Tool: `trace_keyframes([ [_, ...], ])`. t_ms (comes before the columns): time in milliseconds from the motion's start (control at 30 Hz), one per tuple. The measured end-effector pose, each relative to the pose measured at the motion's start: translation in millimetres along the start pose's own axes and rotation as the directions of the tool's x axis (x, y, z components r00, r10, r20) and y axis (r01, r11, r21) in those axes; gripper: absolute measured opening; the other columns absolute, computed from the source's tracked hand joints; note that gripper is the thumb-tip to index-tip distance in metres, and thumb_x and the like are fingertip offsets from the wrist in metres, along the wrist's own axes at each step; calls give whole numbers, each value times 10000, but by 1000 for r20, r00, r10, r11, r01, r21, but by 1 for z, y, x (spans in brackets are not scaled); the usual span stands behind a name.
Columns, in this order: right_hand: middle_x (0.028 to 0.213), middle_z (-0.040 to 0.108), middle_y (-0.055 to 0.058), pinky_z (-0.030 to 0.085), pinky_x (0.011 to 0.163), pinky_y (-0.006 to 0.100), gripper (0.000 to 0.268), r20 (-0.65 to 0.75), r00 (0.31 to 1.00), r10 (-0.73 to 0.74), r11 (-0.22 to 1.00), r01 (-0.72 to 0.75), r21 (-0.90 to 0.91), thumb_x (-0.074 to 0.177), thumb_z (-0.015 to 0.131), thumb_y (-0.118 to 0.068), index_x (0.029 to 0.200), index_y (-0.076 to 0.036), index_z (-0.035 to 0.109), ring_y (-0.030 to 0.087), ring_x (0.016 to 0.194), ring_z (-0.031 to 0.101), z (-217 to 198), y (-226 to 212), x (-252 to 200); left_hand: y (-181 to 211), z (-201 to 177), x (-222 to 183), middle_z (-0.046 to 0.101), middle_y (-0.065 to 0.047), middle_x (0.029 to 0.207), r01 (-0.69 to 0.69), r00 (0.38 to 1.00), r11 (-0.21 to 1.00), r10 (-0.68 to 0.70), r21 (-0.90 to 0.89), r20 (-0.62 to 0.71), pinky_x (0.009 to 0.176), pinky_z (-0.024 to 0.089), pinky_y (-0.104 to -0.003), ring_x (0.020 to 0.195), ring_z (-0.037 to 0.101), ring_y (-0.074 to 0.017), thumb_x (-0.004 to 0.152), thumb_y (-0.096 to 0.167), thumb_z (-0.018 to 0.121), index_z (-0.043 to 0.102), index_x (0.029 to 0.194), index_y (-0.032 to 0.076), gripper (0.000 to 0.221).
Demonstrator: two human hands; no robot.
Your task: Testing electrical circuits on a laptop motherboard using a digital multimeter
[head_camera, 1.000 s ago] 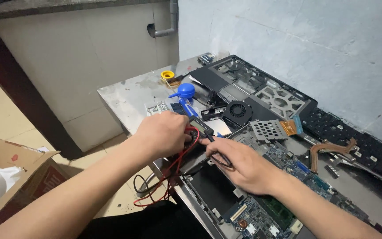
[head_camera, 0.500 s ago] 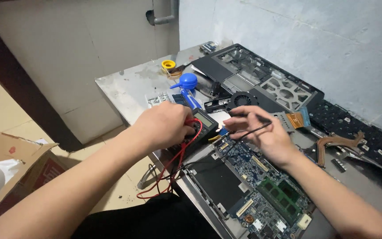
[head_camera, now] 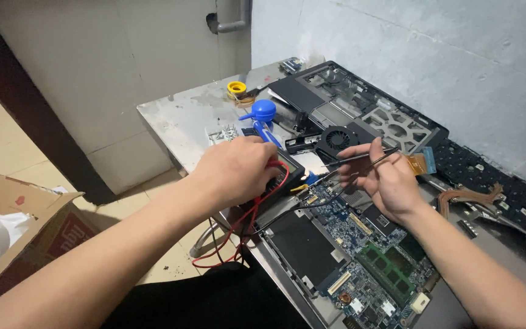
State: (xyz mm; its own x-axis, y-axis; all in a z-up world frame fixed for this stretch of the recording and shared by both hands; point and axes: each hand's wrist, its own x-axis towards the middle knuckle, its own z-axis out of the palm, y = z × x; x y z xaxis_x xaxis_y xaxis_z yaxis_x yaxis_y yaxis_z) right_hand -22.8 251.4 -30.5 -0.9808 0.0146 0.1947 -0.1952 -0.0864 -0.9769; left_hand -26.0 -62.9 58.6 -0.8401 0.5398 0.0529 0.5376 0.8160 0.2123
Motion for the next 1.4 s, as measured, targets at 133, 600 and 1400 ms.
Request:
trace_keyframes([
  [133,892,814,273,722,735,468,681,-5,1000,15,1000,-15,0,1191,450,-557,1212,57,745,338,833,846,0,1,0,-3,9,4,790,-141,1176,-3,1000,1000,3,7,8,916,672,-588,1095,810,-427,1029,305,717,776,1291,132,319],
  [600,915,832,296,708,803,480,623,83,990,-111,958,129,-257,1138,509,-509,1216,57,757,368,885,857,30,-14,-18,-19,38,20,762,-201,1187,-22,1000,992,22,-121,-4,983,644,-600,1173,766,-482,1056,369,658,718,1219,64,351],
  [1400,738,663,183,469,729,477,292,437,896,-83,702,364,-612,1128,513,-255,1257,-103,727,320,698,576,65,-40,-35,-13,37,28,720,-259,1236,97,990,982,-77,-164,119,956,655,-592,1164,766,-513,1014,338,713,693,1281,-22,449],
])
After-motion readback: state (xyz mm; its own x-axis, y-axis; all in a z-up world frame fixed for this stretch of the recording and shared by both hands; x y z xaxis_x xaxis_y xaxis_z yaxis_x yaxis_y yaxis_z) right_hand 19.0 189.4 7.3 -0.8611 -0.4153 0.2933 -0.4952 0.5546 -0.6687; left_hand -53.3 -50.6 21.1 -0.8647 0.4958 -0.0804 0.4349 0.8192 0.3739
